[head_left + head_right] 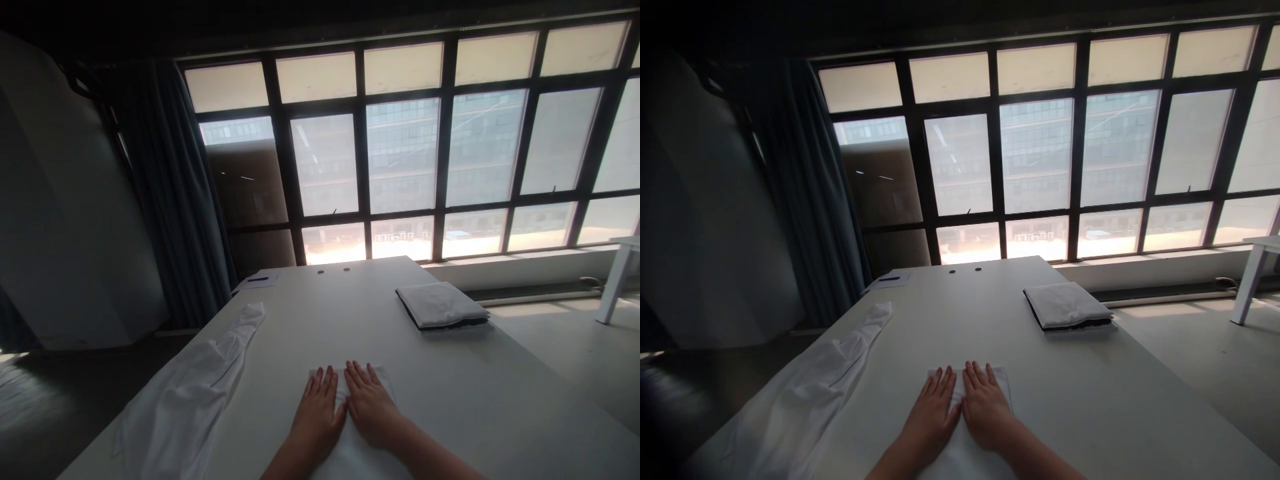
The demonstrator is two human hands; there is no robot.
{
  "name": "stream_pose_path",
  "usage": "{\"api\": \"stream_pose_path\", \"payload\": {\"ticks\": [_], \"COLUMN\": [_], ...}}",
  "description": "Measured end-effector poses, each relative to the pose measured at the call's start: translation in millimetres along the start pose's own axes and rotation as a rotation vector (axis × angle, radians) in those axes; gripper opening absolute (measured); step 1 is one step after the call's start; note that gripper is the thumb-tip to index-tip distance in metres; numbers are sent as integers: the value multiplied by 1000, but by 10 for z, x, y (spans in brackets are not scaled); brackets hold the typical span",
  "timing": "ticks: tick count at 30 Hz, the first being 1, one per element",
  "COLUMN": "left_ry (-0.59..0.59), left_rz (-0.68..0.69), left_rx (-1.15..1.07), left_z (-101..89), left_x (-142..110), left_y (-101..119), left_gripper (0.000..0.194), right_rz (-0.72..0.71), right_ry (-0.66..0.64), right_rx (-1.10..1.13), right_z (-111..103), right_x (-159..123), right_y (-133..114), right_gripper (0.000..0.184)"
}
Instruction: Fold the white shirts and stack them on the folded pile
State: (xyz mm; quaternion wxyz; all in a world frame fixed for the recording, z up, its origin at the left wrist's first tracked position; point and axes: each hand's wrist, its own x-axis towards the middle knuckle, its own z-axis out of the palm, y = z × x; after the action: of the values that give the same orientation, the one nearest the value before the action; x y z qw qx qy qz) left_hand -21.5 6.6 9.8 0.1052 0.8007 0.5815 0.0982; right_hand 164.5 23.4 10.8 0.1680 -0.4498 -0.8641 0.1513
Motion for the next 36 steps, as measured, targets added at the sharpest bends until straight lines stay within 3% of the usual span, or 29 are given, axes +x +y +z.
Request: {"api": "stream_pose_path", "payload": {"ticks": [4,9,13,17,19,22,27,30,32,34,36], "left_ry": [-63,-122,-112,-76,-63,-34,148,297,333,285,204], "left_rz": [-34,15,14,-4,-44,-135,-137,29,190,321,409], "left_rx": [79,58,53,75,87,97,35,-42,-103,-124,-88], "left_z": [-160,-220,-162,-140,-158,-188,-202,-264,-339,-404,-423], "left_x": [-171,-368,-451,-387,-273,-13,314,228,82,-64,-158], "left_y": [-92,-245,-359,-398,-390,-365,-381,-384,-321,-190,-18], "left_gripper": [85,97,100,99,101,103,90,55,32,18,16], "right_rz": [72,195,279,373,331,136,-125,-185,-205,-231,-277], "right_ry": [-41,-62,46,245,333,406,245,98,35,-3,-19], "right_rx": [-69,-128,-141,-12,47,125,111,69,60,60,60], "right_z": [-111,-227,-250,-246,-259,-303,-380,-407,-427,-447,-457], "right_x": [-47,-216,-354,-366,-361,-396,-505,-538,-548,-557,-566], "right_y": [161,702,1116,1279,1225,961,398,283,299,332,348], "right_gripper": [75,71,66,65,62,51,37,49,59,69,73]}}
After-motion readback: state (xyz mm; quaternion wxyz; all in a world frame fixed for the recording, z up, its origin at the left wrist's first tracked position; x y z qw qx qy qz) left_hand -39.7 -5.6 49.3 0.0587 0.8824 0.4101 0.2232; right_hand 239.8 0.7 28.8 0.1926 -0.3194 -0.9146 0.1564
